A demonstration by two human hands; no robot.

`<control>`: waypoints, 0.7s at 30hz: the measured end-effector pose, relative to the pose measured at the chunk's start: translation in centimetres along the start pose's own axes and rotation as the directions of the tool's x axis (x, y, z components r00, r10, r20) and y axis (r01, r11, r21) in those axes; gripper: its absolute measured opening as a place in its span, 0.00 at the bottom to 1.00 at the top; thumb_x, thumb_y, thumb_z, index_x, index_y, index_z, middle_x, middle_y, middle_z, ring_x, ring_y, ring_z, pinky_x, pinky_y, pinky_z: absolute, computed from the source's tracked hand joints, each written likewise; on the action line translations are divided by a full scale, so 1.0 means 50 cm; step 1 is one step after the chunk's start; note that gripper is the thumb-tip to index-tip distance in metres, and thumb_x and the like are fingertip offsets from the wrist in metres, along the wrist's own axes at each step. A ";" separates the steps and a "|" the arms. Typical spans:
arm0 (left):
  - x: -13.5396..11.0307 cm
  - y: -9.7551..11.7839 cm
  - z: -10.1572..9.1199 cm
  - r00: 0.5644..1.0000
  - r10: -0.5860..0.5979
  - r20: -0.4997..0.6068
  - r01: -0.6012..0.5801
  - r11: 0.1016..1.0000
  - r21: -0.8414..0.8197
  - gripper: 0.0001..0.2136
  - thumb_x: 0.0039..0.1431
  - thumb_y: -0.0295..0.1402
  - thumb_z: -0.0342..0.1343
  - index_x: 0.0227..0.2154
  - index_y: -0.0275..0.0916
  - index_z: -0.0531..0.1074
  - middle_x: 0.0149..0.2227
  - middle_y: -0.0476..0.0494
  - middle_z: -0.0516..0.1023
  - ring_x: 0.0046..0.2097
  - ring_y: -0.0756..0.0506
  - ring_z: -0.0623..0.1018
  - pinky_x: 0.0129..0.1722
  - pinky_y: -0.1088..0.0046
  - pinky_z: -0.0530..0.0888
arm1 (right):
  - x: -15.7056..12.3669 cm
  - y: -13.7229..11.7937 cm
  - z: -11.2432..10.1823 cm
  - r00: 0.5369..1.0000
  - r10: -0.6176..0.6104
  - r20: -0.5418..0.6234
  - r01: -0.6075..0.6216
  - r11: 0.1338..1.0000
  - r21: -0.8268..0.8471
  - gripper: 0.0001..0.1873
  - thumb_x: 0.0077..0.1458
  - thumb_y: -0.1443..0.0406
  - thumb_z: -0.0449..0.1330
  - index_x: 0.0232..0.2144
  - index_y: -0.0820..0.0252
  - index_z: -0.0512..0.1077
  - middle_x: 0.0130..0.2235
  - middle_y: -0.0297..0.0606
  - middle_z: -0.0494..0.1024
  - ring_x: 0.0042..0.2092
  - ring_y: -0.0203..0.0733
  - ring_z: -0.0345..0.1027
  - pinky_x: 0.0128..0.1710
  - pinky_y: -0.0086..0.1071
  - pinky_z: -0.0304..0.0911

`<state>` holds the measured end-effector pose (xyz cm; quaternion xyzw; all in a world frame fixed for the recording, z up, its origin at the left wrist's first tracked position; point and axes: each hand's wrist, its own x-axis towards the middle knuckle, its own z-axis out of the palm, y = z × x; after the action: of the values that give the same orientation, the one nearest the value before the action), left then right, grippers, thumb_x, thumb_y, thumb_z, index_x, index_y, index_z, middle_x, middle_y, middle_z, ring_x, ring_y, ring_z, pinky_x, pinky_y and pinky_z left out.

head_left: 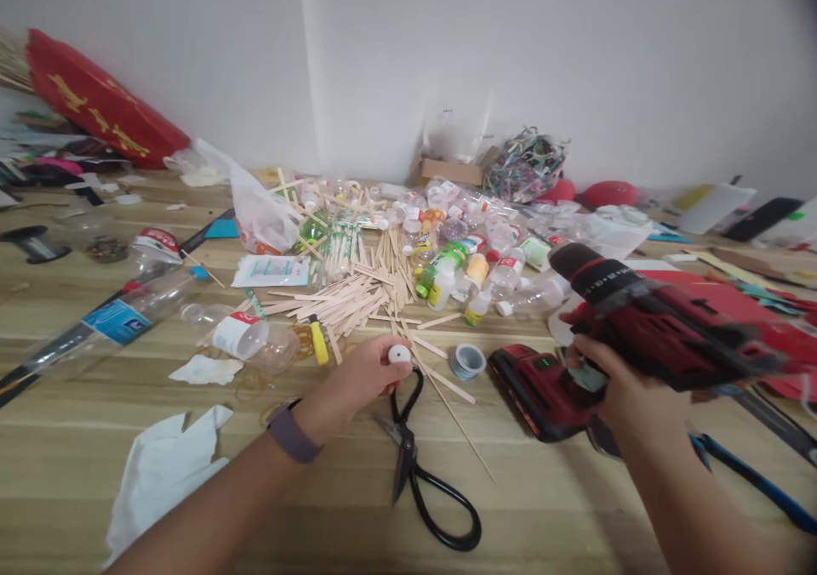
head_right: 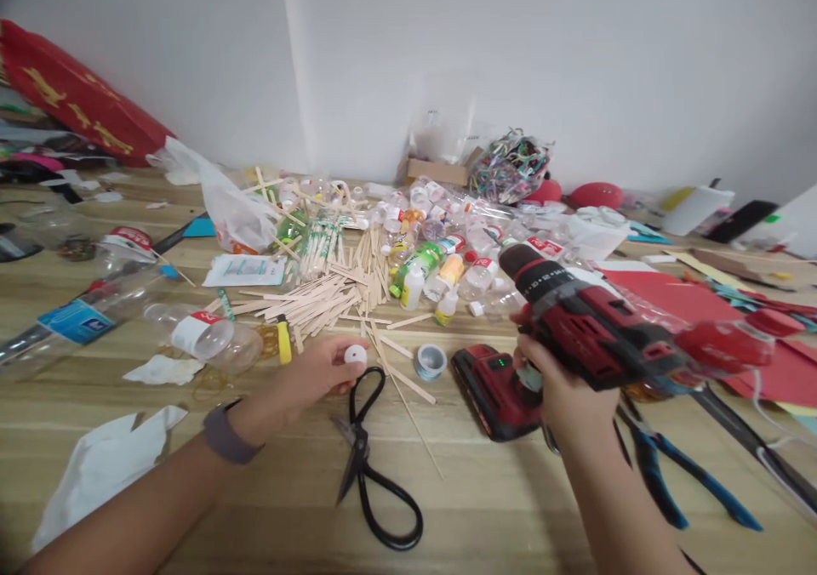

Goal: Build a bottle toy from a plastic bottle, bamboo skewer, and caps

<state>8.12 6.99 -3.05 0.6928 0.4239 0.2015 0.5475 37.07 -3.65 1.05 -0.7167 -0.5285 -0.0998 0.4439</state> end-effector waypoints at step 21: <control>0.188 0.007 0.076 0.924 0.327 0.200 -0.377 0.681 0.628 0.06 0.59 0.29 0.59 0.38 0.34 0.74 0.48 0.33 0.72 0.54 0.36 0.68 0.58 0.56 0.65 | 0.033 -0.029 0.051 0.990 0.098 0.099 -0.120 0.962 0.246 0.09 0.54 0.60 0.56 0.24 0.56 0.68 0.30 0.44 0.78 0.26 0.45 0.70 0.28 0.39 0.68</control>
<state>16.34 12.36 -5.68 0.9151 0.3062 0.1165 0.2353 35.72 -0.58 1.34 -0.6864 -0.5150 0.0233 0.5129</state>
